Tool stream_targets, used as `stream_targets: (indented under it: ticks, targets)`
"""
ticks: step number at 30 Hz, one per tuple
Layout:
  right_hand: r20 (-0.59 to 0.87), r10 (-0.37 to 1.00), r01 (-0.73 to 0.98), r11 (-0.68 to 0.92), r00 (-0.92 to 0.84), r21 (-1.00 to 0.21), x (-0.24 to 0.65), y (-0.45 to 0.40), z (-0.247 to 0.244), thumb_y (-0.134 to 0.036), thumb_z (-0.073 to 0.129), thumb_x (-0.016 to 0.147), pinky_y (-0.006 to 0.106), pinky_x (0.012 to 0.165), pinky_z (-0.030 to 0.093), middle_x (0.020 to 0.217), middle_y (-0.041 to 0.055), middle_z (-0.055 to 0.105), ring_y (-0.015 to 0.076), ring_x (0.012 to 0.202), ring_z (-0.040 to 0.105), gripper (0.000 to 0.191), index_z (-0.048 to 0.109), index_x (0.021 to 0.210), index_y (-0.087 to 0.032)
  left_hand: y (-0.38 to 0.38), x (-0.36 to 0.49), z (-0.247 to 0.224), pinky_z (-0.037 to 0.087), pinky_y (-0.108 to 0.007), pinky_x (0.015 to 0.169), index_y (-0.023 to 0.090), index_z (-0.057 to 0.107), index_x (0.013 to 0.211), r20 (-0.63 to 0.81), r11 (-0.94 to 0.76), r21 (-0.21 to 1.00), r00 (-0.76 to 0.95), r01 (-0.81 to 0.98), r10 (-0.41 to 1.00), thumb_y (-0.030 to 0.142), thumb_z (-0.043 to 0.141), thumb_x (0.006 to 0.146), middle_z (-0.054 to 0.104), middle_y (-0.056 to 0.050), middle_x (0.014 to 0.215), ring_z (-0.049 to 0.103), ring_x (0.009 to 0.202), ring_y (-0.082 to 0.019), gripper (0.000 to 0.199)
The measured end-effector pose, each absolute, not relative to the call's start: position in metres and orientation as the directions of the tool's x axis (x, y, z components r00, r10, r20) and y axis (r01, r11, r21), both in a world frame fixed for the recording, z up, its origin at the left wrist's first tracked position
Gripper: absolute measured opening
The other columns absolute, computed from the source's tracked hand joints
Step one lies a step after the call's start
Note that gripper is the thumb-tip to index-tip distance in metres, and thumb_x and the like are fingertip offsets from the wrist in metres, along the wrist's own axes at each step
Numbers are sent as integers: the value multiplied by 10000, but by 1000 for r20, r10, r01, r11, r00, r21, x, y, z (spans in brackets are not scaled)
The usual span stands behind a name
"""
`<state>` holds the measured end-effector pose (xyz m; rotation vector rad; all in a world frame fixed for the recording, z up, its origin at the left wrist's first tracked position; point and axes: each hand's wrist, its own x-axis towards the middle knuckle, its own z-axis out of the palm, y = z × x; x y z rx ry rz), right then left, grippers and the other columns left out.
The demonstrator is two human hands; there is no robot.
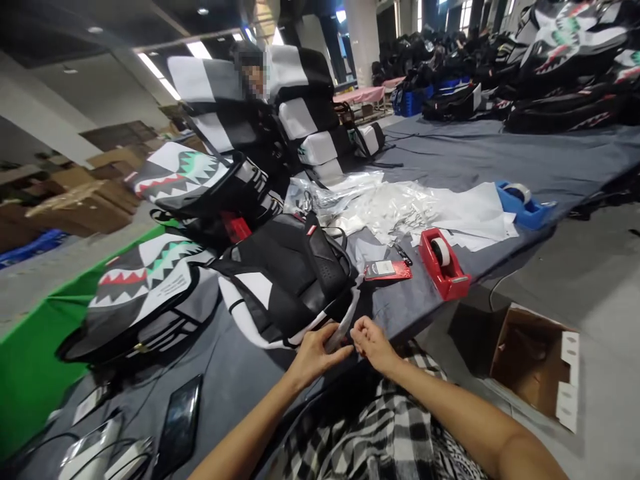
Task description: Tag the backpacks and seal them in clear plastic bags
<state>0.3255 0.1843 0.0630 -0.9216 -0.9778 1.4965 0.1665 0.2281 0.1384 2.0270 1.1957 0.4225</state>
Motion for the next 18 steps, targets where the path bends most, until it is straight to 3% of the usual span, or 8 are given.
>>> stream_targets:
  ticks: [4,7,11,18]
  targets:
    - [-96,989,-297,-125,-111,-947,314,187,48,-755,586,795,174,417,260,529,-128,379,65,432,328,552,379,827,-244,226,167,137,354,-218,529,136,687,916,-102,-259,757,500,600,860,592,718,724,588,24,643,518,574,-127,496]
    - [-108,991,-283,-125,-77,-951,309,189,41,-761,551,807,176,414,264,539,-123,391,66,431,331,546,368,823,-247,226,166,131,364,-219,546,150,692,895,-31,-296,751,479,590,878,553,601,846,603,15,635,532,571,-125,417]
    - [-127,988,-241,-144,-87,-960,306,192,38,-734,520,836,171,407,266,564,-115,421,65,431,336,507,378,841,-247,228,166,126,397,-219,533,161,679,891,-73,-233,805,480,546,874,491,481,922,607,11,568,564,509,-130,386]
    - [-88,994,-134,-95,-58,-986,307,194,38,-505,512,905,167,407,300,679,-69,476,80,504,433,281,401,880,-248,229,166,128,474,-231,556,168,678,952,-126,-177,839,500,515,857,485,496,902,611,6,604,626,543,-156,368]
